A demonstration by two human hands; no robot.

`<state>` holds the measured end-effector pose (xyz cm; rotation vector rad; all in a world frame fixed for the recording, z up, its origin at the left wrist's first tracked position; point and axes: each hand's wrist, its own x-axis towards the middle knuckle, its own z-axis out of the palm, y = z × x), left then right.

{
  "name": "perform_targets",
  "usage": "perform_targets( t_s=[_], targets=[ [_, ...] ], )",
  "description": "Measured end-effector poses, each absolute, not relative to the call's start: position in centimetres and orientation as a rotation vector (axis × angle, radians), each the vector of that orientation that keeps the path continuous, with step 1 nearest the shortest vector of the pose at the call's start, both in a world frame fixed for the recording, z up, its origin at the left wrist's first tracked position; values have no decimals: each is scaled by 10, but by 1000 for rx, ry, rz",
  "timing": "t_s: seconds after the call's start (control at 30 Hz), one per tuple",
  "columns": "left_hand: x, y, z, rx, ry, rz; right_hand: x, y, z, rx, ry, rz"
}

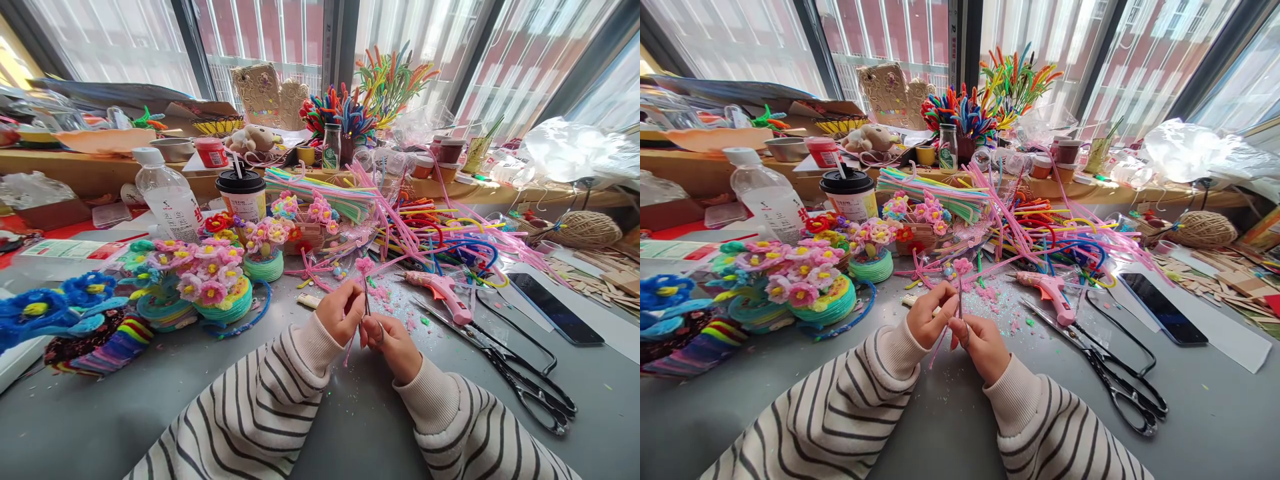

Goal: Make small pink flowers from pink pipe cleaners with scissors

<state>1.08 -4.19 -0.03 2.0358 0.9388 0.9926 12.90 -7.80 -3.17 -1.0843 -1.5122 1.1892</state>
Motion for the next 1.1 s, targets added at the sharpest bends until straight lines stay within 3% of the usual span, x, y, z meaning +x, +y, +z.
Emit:
perform_targets(
  t_s=[0.53,1.1],
  targets=[
    [11,-41,-4,2101,969,981,124,-76,-39,-792,-1230,1595],
    [11,-42,-3,2135,979,974,124,-77,-35,-826,-1206,1657]
  ],
)
